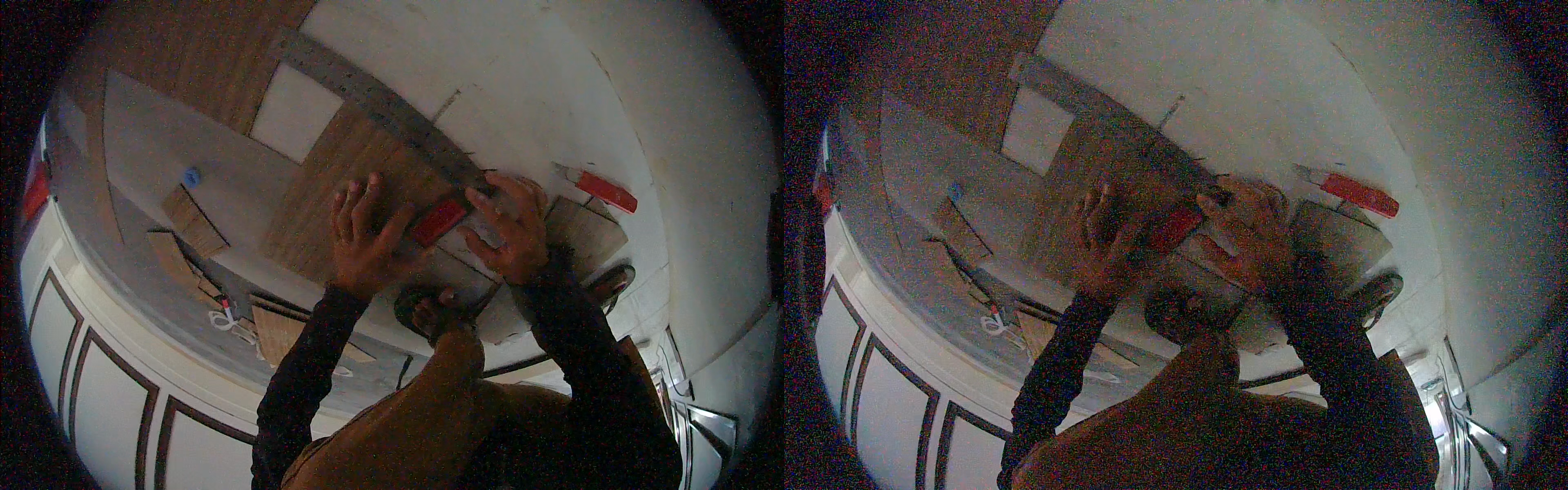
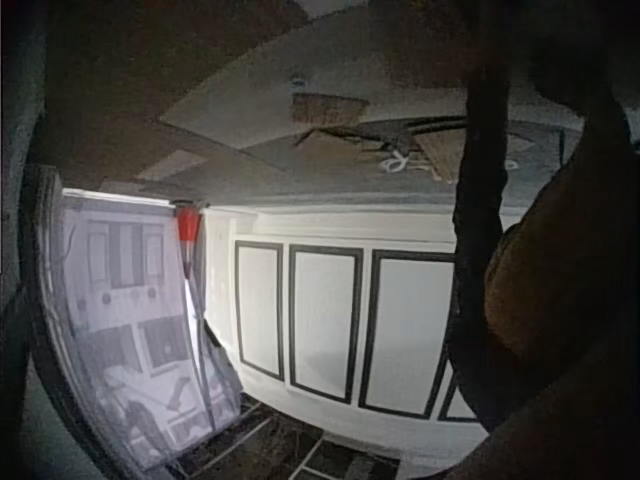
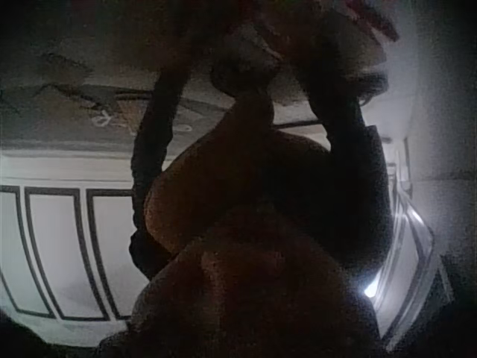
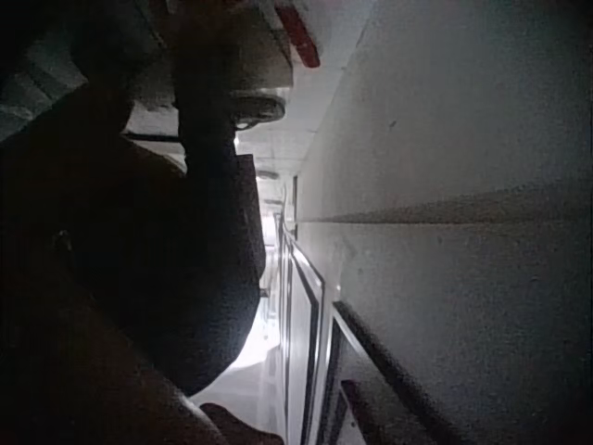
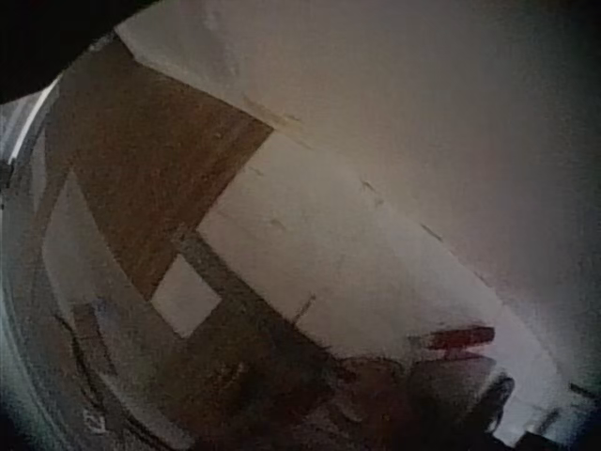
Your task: The person uses a utility knife to cut a section of flooring material using a metal ruler as a guide on the floor.
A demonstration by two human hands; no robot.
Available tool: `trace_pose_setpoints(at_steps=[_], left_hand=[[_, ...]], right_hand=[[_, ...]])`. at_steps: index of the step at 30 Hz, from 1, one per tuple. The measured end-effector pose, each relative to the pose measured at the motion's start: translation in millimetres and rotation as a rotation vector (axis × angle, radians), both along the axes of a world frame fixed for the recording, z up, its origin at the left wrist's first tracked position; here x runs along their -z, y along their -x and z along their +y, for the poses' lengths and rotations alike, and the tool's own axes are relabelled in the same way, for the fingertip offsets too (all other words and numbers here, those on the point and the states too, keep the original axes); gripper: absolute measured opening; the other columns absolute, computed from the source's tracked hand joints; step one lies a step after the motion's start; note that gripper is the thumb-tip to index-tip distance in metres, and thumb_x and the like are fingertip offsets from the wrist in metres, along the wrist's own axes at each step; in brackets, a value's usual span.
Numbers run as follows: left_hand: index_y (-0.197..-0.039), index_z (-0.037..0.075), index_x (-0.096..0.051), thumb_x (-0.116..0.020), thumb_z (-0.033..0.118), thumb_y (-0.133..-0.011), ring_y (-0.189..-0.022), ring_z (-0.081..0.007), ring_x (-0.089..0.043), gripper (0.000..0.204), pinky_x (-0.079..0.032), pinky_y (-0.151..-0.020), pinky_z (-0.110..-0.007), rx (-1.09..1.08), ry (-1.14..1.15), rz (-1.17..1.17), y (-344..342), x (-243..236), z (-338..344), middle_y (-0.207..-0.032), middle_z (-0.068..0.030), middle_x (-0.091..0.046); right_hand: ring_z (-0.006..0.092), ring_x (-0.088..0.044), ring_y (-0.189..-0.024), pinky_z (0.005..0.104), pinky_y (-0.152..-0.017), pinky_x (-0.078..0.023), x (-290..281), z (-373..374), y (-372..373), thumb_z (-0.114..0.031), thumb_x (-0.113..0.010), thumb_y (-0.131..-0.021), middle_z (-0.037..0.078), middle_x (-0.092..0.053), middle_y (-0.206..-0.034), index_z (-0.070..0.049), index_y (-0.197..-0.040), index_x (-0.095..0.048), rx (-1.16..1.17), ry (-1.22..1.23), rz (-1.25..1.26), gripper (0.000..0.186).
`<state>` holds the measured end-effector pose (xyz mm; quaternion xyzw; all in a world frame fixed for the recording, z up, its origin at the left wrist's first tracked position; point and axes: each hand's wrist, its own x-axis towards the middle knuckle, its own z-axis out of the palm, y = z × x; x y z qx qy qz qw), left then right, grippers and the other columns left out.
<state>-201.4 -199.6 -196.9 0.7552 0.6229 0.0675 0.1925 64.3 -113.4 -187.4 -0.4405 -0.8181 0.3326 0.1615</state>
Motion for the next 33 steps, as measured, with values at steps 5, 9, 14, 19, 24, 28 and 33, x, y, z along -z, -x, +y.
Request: trace_pose_setpoints(at_steps=[5, 9, 14, 19, 24, 28, 33], left_hand=[[-0.121, 0.022, -0.067, -0.083, 0.059, -0.074, -0.145, -0.0445, -0.029, 0.062, -0.024, -0.118, -0.065, -0.091, -0.011, -0.044, -21.6, -12.4, 14.1, -0.158, -0.0209, -0.037], [-0.118, 0.022, -0.067, -0.084, 0.058, -0.073, -0.145, -0.0453, -0.029, 0.060, -0.023, -0.118, -0.066, -0.184, -0.044, -0.057, -31.8, -5.7, 11.0, -0.157, -0.0202, -0.037], [-0.115, 0.025, -0.068, -0.084, 0.056, -0.073, -0.144, -0.0456, -0.030, 0.055, -0.023, -0.118, -0.066, -0.184, -0.137, -0.147, -35.5, 1.9, 10.4, -0.158, -0.0190, -0.038], [-0.112, 0.028, -0.068, -0.085, 0.055, -0.073, -0.145, -0.0454, -0.032, 0.051, -0.024, -0.117, -0.067, -0.176, -0.222, -0.145, -38.4, 3.0, 16.1, -0.157, -0.0190, -0.041], [-0.113, 0.030, -0.068, -0.085, 0.055, -0.072, -0.144, -0.0450, -0.034, 0.050, -0.024, -0.117, -0.067, -0.166, -0.094, -0.118, -38.7, -4.1, 21.0, -0.156, -0.0188, -0.044], [-0.113, 0.030, -0.068, -0.086, 0.054, -0.072, -0.145, -0.0445, -0.033, 0.051, -0.024, -0.116, -0.068, -0.248, -0.217, -0.209, -43.7, -3.1, 25.5, -0.156, -0.0185, -0.045], [-0.111, 0.028, -0.068, -0.086, 0.055, -0.072, -0.144, -0.0452, -0.033, 0.051, -0.024, -0.116, -0.069, -0.221, -0.093, -0.183, -41.4, -6.8, 19.4, -0.155, -0.0185, -0.045]], right_hand=[[0.0347, -0.053, -0.125, 0.0525, -0.107, -0.038, -6.1, -9.6, 23.5, -0.024, -0.087, -0.073, 0.014, -0.055, -0.140, -0.018, -0.128, -0.069, 0.236, 0.140, 0.184, 0.058], [0.0353, -0.052, -0.126, 0.0525, -0.108, -0.038, 1.7, -2.0, 2.5, -0.022, -0.088, -0.071, 0.014, -0.055, -0.141, -0.018, -0.126, -0.069, 0.077, 0.018, 0.031, 0.058], [0.0345, -0.051, -0.128, 0.0520, -0.108, -0.038, 4.5, 1.2, -4.2, -0.020, -0.088, -0.070, 0.013, -0.056, -0.141, -0.018, -0.124, -0.070, -0.034, -0.114, -0.044, 0.057], [0.0325, -0.054, -0.125, 0.0511, -0.108, -0.039, 4.0, 2.4, -9.2, -0.019, -0.088, -0.070, 0.013, -0.058, -0.140, -0.016, -0.122, -0.072, -0.057, -0.100, -0.187, 0.054], [0.0313, -0.056, -0.126, 0.0506, -0.108, -0.039, -0.9, -7.2, 22.8, -0.019, -0.088, -0.072, 0.014, -0.057, -0.143, -0.016, -0.122, -0.072, 0.503, 0.171, 0.306, 0.053], [0.0321, -0.056, -0.127, 0.0514, -0.108, -0.040, 19.1, 3.7, -25.1, -0.019, -0.087, -0.073, 0.016, -0.056, -0.145, -0.016, -0.125, -0.071, -0.077, -0.232, -0.179, 0.054], [0.0327, -0.056, -0.125, 0.0512, -0.107, -0.041, 19.1, -3.0, -22.0, -0.017, -0.086, -0.076, 0.015, -0.058, -0.145, -0.020, -0.121, -0.073, -0.069, -0.261, -0.114, 0.047]])
